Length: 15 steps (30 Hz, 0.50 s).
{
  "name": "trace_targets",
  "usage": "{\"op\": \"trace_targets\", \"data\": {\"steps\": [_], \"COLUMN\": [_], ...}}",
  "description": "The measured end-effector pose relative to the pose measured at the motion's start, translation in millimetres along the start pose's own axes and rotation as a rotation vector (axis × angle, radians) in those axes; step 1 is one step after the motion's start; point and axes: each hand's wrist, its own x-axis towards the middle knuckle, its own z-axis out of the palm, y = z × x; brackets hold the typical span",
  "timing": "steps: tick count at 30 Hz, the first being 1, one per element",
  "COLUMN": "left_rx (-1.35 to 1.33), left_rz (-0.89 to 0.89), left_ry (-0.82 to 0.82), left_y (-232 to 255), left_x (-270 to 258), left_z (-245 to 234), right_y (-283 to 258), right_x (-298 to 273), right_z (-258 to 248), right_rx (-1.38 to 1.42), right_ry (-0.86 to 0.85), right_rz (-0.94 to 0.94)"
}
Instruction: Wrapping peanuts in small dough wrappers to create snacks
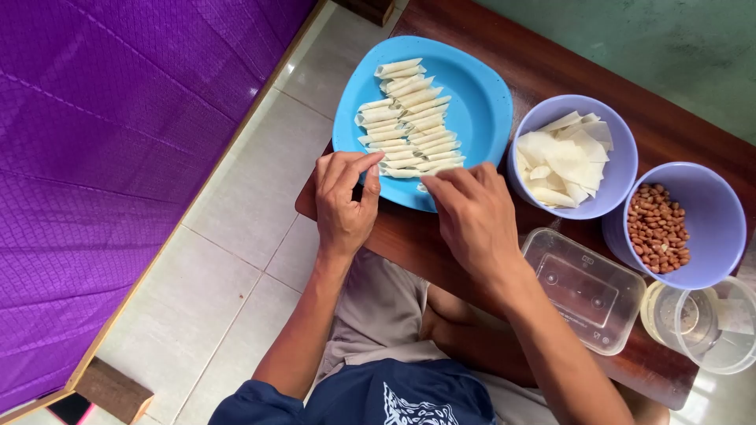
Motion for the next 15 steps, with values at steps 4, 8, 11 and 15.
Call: {"op": "trace_targets", "data": {"steps": [4,8,11,15], "left_rx": [0.019,0.038,-0.06,-0.159], "left_rz": [0.037,0.056,0.074,0.072], "left_ry": [0.063,0.151,0.102,-0.025], "left_y": [-1.7,1.3,19.9,43.8], "left_x": [-5.3,-27.5,-54.3,-77.2], "left_z": [3.5,16.5,34.6,48.5], "right_y": [-15.9,-28.2,-36.9,-48.2], "right_x": [-21.8,-50.5,-69.7,-80.9], "right_z": [-20.0,-26.0,-23.2,-21.5], "right_rx": [0.102,0.317,0.45,0.548], "right_ry": [0.083,0.198,0.268,0.338], "right_rz": [0.071,0.206,0.296,0.371]}}
